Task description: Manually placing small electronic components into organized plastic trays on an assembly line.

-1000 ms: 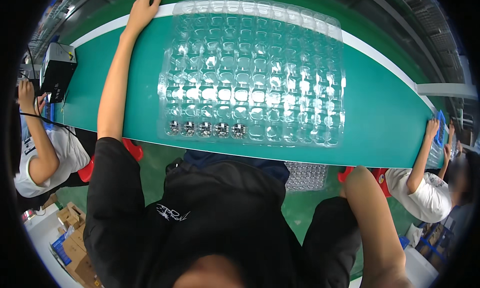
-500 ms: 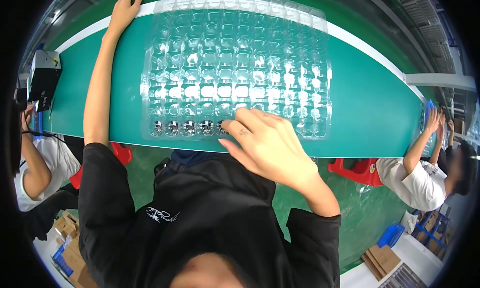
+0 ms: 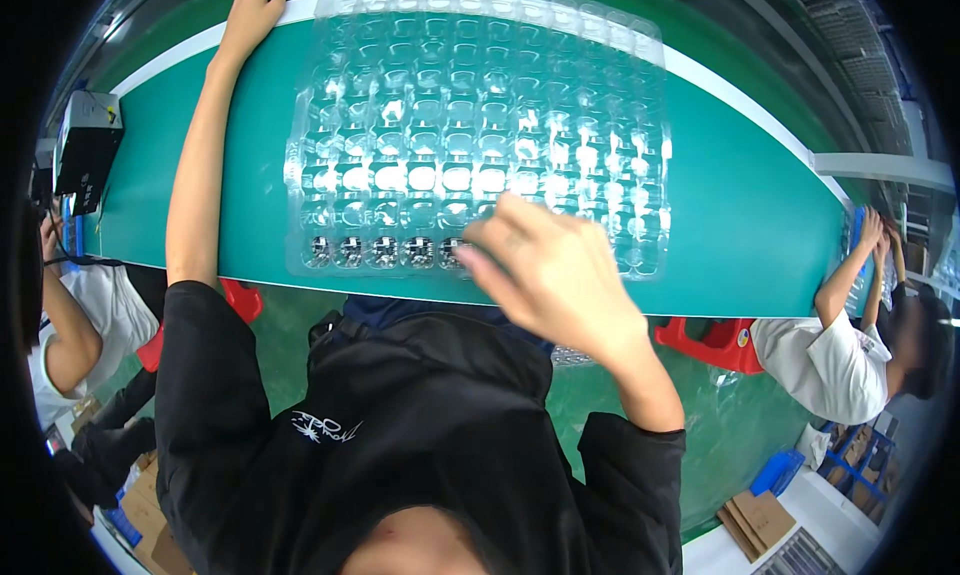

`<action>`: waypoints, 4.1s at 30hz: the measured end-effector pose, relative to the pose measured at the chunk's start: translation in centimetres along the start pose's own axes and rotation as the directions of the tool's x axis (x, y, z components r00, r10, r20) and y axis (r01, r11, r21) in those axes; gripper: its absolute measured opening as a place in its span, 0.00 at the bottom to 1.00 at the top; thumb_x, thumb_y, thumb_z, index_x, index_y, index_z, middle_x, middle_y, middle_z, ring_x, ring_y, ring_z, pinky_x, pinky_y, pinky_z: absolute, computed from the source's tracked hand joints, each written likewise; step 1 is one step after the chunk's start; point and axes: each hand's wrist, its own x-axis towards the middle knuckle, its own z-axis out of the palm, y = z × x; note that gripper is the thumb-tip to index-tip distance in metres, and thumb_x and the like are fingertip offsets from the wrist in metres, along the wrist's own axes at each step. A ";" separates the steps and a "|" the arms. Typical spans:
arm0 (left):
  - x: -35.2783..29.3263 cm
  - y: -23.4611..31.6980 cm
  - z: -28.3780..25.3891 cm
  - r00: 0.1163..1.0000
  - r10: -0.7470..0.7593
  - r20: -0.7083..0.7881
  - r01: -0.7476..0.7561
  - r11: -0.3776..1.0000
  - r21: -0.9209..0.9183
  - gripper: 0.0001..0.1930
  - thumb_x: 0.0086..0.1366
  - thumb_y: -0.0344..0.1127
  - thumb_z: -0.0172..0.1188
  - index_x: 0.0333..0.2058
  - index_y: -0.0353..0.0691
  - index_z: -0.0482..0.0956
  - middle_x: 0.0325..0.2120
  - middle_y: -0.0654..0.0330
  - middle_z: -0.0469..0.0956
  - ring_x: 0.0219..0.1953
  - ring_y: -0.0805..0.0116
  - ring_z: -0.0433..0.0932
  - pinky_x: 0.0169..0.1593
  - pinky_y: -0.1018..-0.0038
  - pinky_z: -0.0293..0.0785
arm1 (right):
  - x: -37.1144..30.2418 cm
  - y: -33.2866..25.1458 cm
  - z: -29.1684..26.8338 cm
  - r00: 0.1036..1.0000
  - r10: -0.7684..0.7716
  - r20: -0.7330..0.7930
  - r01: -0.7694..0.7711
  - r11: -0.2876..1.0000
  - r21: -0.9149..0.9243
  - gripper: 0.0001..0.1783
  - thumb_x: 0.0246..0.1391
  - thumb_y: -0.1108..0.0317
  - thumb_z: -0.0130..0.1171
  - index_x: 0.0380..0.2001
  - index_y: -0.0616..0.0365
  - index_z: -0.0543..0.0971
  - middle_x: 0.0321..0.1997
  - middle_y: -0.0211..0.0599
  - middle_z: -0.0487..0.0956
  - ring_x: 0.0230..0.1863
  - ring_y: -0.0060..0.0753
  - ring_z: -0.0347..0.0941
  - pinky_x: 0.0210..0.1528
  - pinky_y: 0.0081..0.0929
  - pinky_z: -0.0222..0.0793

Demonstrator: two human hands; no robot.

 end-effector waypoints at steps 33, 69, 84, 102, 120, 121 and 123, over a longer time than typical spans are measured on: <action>-0.2 -3.6 0.0 0.995 -0.050 0.085 0.043 0.996 0.076 0.17 0.70 0.38 0.50 0.53 0.40 0.76 0.58 0.53 0.73 0.59 0.52 0.71 0.62 0.65 0.66 | 1.0 5.4 1.4 0.970 -0.004 -0.243 -0.082 0.936 -0.343 0.13 0.53 0.63 0.62 0.42 0.51 0.85 0.27 0.29 0.68 0.31 0.31 0.68 0.29 0.30 0.68; -0.7 -1.2 0.0 0.999 -0.038 -0.002 0.039 0.998 0.041 0.15 0.66 0.34 0.54 0.49 0.34 0.78 0.53 0.47 0.75 0.57 0.48 0.72 0.61 0.62 0.66 | 0.7 4.6 1.2 0.956 0.003 -0.294 -0.086 0.959 -0.270 0.06 0.52 0.67 0.63 0.33 0.55 0.84 0.27 0.31 0.71 0.29 0.35 0.69 0.27 0.34 0.66; -1.3 -0.5 0.4 0.997 -0.035 -0.063 0.033 0.999 -0.021 0.15 0.62 0.32 0.54 0.46 0.34 0.78 0.50 0.45 0.76 0.57 0.45 0.70 0.64 0.58 0.64 | 2.6 23.1 -8.4 0.675 0.304 -0.673 -0.365 0.930 0.054 0.19 0.65 0.65 0.52 0.23 0.67 0.67 0.19 0.41 0.61 0.22 0.31 0.52 0.25 0.32 0.53; -0.6 0.6 -0.5 0.997 -0.063 0.033 0.063 0.998 -0.009 0.15 0.64 0.33 0.54 0.48 0.34 0.77 0.51 0.46 0.75 0.57 0.47 0.70 0.61 0.60 0.66 | 1.1 28.4 -5.1 0.583 0.340 -0.738 -0.519 0.854 -0.017 0.10 0.54 0.67 0.53 0.25 0.64 0.72 0.25 0.50 0.74 0.32 0.54 0.72 0.35 0.45 0.66; -0.7 1.6 -2.5 0.994 -0.045 -0.097 0.035 0.995 -0.096 0.09 0.61 0.21 0.48 0.39 0.34 0.74 0.37 0.50 0.76 0.44 0.52 0.74 0.49 0.61 0.70 | 1.9 25.8 -5.8 0.518 0.638 -0.571 -0.398 0.770 0.499 0.14 0.55 0.74 0.47 0.20 0.67 0.79 0.26 0.39 0.77 0.12 0.27 0.67 0.17 0.25 0.61; -0.7 1.9 -2.5 0.990 -0.067 -0.124 0.052 0.992 -0.118 0.08 0.59 0.18 0.46 0.35 0.34 0.72 0.32 0.51 0.75 0.38 0.53 0.74 0.44 0.62 0.71 | 1.7 26.3 -5.7 0.517 0.637 -0.573 -0.399 0.771 0.497 0.14 0.55 0.74 0.47 0.20 0.67 0.79 0.26 0.39 0.77 0.12 0.27 0.67 0.17 0.25 0.61; -0.4 2.5 -2.5 0.986 -0.099 -0.136 0.075 0.983 -0.169 0.08 0.57 0.16 0.46 0.33 0.34 0.70 0.28 0.52 0.72 0.33 0.54 0.72 0.40 0.63 0.69 | 1.1 27.8 -5.5 0.556 0.383 -0.737 -0.276 0.922 0.271 0.14 0.59 0.70 0.49 0.24 0.65 0.80 0.28 0.37 0.78 0.24 0.28 0.72 0.28 0.26 0.66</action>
